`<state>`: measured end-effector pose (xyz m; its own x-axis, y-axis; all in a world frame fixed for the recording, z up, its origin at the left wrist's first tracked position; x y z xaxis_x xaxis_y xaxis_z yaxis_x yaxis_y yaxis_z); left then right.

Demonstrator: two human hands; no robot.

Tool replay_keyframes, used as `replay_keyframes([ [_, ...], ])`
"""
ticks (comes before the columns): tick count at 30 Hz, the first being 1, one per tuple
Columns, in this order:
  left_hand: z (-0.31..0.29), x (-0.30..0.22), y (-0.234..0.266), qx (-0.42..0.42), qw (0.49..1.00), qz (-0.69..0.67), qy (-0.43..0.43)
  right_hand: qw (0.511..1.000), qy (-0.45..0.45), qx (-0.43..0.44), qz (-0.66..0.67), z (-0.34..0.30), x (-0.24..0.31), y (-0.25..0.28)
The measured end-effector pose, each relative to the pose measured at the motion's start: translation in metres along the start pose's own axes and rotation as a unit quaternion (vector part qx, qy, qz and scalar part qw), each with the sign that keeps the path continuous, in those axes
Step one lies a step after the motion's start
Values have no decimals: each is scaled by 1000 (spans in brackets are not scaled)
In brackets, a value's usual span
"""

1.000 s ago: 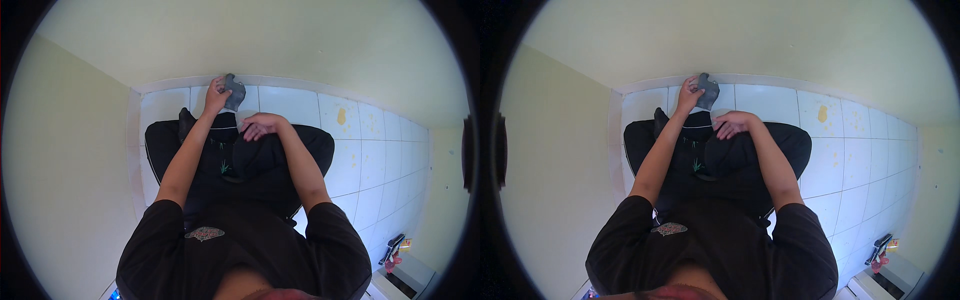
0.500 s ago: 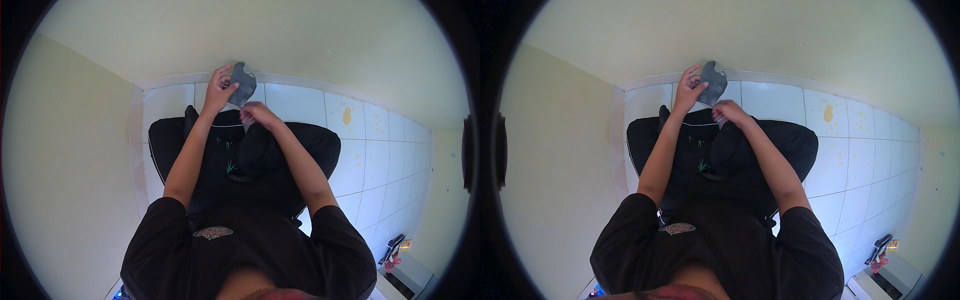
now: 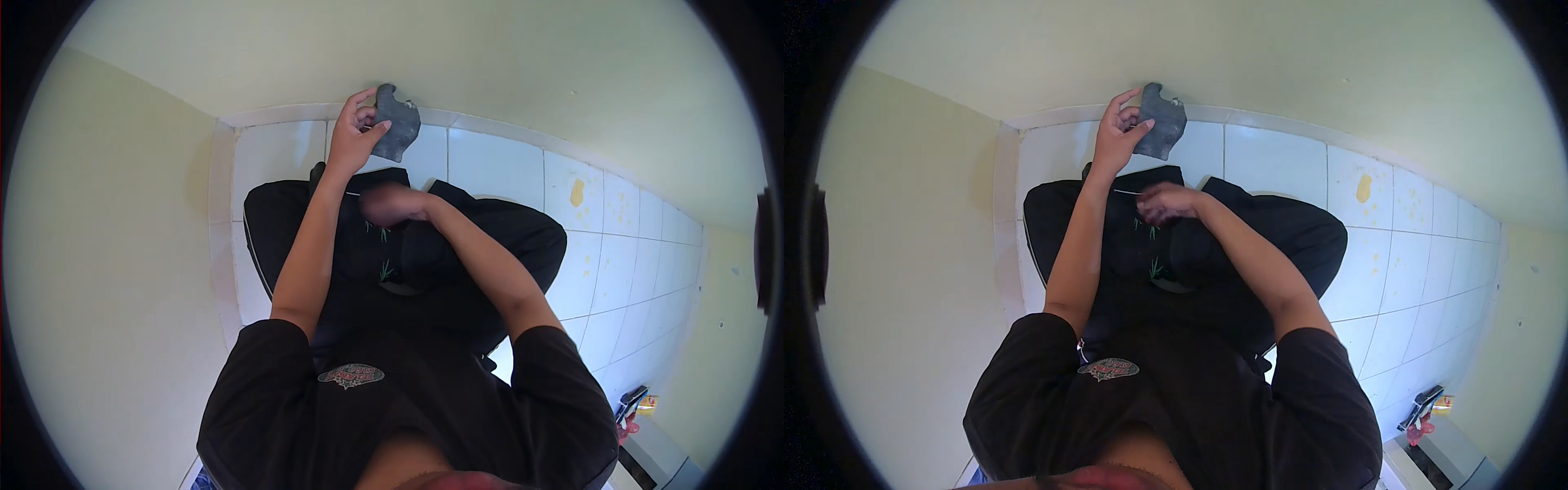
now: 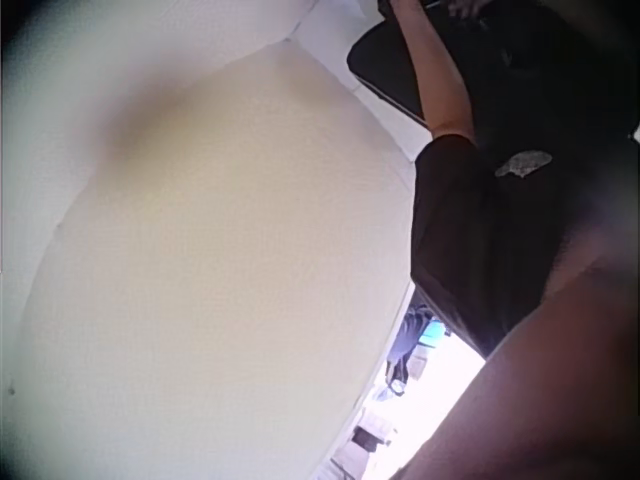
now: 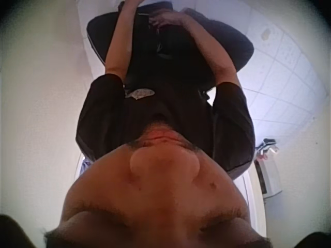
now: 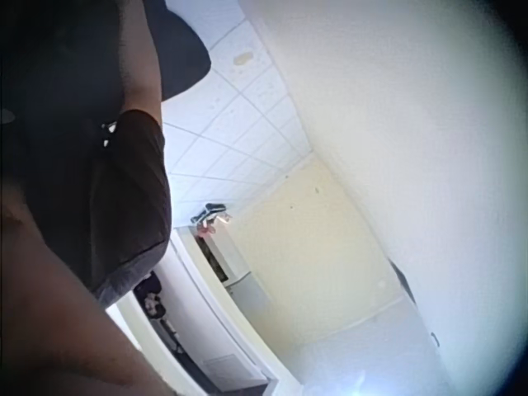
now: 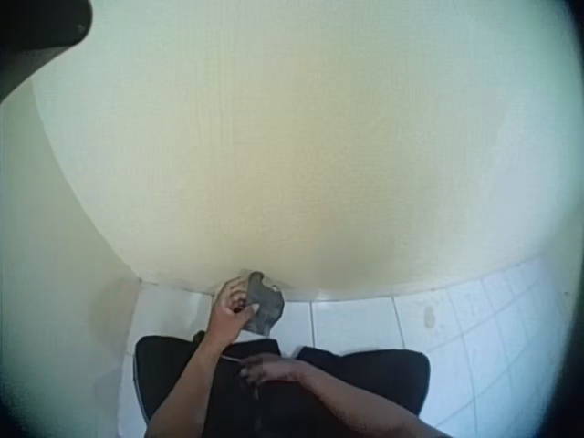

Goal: The person sands the corner of a white wall and baseboard with a piece of sandpaper while sitting on a tiled floor.

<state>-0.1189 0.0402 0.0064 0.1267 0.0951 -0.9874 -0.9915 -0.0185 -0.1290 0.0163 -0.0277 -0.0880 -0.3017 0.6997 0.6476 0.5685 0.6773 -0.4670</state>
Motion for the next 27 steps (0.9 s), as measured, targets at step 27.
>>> replay_keyframes([
  [27, -20, 7, -57, 120, 991, 4, 56, 868, 219, -415, 165, -128, 35, 59],
])
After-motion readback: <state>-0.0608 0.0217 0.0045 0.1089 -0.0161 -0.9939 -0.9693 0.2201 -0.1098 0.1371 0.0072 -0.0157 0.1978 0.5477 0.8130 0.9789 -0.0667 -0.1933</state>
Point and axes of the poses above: each hand's wrist, its own z-axis towards the middle knuckle, its own y-axis out of the back of the hand, x = y × z, the point moved 3 cm from there along z, towards the middle knuckle
